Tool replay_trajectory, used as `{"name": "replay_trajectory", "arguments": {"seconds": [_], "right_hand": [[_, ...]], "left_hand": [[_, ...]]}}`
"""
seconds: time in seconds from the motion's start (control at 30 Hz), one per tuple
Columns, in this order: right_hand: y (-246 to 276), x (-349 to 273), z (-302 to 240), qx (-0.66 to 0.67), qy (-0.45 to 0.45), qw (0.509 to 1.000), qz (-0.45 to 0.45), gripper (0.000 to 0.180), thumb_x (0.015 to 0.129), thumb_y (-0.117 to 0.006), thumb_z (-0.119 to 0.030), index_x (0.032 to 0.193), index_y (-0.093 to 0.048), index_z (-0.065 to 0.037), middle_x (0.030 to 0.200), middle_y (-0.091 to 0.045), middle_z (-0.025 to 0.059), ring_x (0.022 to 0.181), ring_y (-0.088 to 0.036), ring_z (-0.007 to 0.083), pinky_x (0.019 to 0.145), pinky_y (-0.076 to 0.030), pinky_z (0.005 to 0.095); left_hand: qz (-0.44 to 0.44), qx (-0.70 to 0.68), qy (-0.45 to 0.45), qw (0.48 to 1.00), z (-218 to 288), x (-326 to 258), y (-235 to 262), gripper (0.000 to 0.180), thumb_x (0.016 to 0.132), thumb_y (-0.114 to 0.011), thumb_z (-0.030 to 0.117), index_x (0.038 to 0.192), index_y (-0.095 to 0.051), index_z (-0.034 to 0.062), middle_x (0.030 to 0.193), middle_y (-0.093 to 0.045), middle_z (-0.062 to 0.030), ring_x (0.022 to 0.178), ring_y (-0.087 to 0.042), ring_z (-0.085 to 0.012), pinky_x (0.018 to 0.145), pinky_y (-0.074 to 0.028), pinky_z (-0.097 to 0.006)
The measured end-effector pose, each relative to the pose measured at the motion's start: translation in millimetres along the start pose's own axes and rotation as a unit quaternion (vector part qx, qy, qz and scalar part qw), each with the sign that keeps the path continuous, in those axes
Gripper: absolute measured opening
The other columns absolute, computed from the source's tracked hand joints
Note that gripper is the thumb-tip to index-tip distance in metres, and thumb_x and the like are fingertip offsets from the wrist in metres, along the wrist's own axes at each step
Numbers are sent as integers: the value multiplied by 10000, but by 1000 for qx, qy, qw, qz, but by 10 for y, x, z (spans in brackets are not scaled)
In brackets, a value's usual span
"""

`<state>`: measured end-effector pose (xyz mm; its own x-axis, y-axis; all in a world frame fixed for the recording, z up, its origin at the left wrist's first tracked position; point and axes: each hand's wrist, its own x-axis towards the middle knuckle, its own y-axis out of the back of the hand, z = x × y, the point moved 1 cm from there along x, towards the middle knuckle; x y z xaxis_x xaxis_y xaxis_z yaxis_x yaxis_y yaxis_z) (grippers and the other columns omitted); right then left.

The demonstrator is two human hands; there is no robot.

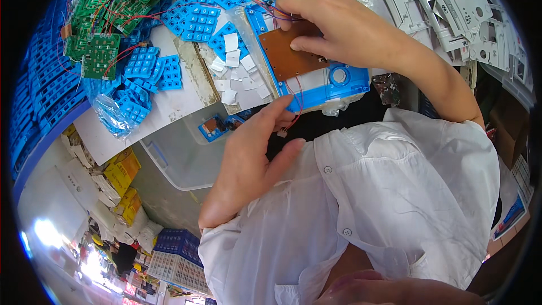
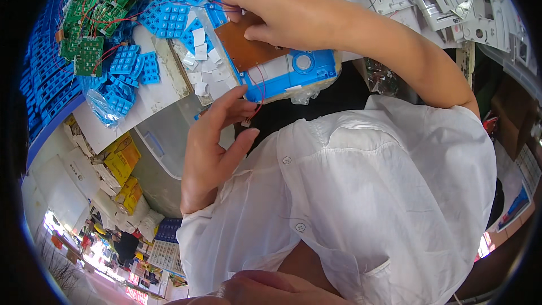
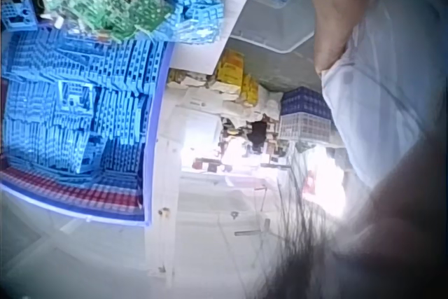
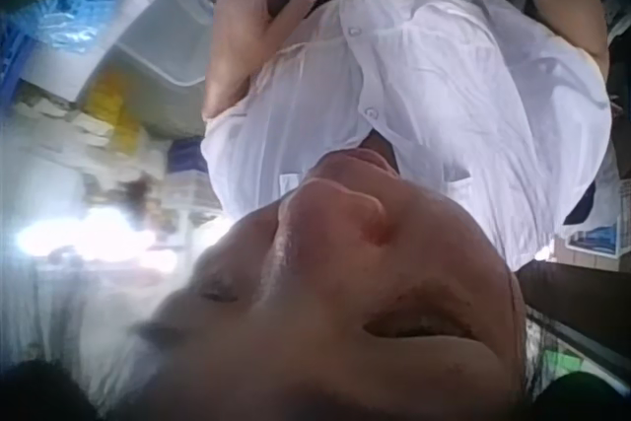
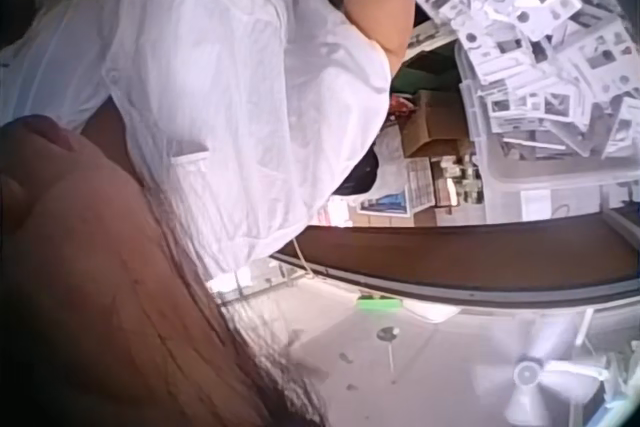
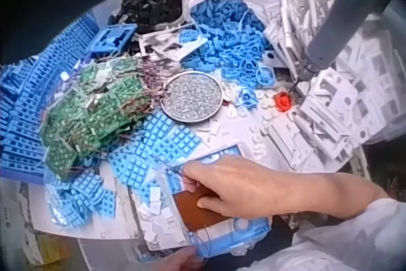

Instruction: Assembling electronic components and circuit boards into a blue plastic casing using a glue dispenser and manual placement.

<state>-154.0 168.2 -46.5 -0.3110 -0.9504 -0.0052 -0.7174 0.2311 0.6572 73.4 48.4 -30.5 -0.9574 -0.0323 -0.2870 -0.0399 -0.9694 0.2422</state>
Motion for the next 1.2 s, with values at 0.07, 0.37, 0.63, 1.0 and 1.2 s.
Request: {"name": "replay_trajectory", "arguments": {"seconds": [0.07,0.37,0.63,1.0,1.2], "right_hand": [[-9,11,-4,-1,-2,1000,4,318,799,-763,-17,1003,-520,-42,869,-664,115,865,-679,372,747,-525,426],[-8,5,-22,-68,-28,997,14,337,804,-772,-38,1052,-543,-52,878,-694,140,869,-690,384,727,-531,438],[196,-316,9,-202,69,969,128,427,811,-798,-157,1177,-634,-9,1150,-673,153,1012,-676,340,871,-556,421],[-29,-602,-153,-252,118,960,-24,387,748,-763,-187,1044,-709,56,1273,-669,215,1255,-588,330,1094,-448,420],[-116,-549,-134,-269,124,955,-18,357,688,-744,-165,966,-711,56,1149,-691,206,1148,-630,323,1017,-497,403]], "left_hand": [[7,33,-5,999,18,33,48,585,867,-765,55,1396,-529,-34,1109,-699,-194,984,-710,-309,891,-565,-377],[77,371,-168,910,-23,386,118,524,806,-804,128,1299,-640,58,1311,-629,-135,1214,-604,-291,1019,-461,-442],[10,495,-177,851,-88,474,114,702,778,-811,393,1386,-612,107,1445,-570,-76,1419,-477,-249,1193,-207,-615],[-50,457,-194,867,53,658,238,590,798,-809,364,1295,-648,90,1351,-619,-94,1356,-534,-261,1088,-358,-506],[-81,434,-184,878,166,711,330,491,813,-804,286,1242,-669,89,1303,-651,-101,1238,-607,-264,979,-439,-435]]}}
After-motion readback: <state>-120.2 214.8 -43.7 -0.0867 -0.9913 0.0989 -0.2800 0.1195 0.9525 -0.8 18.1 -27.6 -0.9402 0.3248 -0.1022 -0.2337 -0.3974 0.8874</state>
